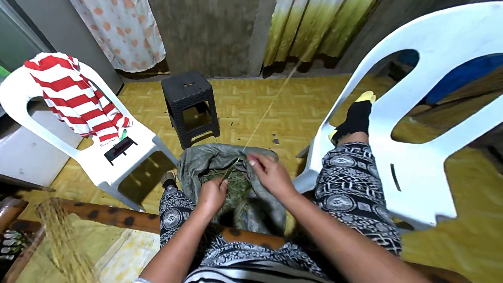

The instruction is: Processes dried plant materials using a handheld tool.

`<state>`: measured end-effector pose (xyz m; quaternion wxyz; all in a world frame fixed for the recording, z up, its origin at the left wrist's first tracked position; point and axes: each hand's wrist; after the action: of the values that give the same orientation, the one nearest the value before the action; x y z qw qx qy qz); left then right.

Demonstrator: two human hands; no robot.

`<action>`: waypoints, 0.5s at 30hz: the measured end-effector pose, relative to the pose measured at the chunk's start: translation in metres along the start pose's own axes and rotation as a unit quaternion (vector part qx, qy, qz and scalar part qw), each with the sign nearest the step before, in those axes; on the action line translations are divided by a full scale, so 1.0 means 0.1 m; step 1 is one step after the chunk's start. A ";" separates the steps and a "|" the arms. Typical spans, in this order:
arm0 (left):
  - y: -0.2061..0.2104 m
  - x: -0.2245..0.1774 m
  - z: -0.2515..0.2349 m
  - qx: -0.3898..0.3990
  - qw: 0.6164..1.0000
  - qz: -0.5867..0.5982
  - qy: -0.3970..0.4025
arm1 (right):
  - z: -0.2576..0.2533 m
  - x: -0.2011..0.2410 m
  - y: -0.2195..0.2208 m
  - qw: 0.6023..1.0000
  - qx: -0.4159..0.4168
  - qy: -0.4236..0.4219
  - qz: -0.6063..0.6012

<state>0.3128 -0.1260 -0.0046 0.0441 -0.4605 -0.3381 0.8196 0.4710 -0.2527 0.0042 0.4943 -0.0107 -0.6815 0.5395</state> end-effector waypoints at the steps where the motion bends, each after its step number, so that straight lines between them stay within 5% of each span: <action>1: 0.00 -0.01 -0.01 -0.002 1.000 -0.002 0.003 | 0.03 0.06 0.03 0.997 0.049 0.028 -0.049; 5: 0.02 -0.02 -0.03 0.009 1.000 0.009 0.022 | 0.06 0.14 0.15 0.912 0.133 0.158 -0.356; 9: 0.01 0.11 -0.01 0.024 0.998 0.055 0.031 | -0.01 0.09 0.12 0.850 0.144 0.208 -0.462; 12: 0.01 0.21 0.00 0.033 0.998 0.051 0.021 | -0.06 0.05 0.10 0.881 0.107 0.198 -0.416; 15: 0.00 0.19 0.03 0.018 1.000 -0.020 0.014 | -0.01 0.02 0.12 0.973 0.084 0.094 -0.195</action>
<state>0.2994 -0.1205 -0.0178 0.0734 -0.4639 -0.3321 0.8180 0.4642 -0.2461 -0.0031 0.6512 0.1132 -0.5732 0.4844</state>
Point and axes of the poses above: each hand's wrist, its own z-axis away from the middle knuckle, its own y-axis out of the palm, x = y × z, and after that the axes turned 1 degree about -x, right-handed
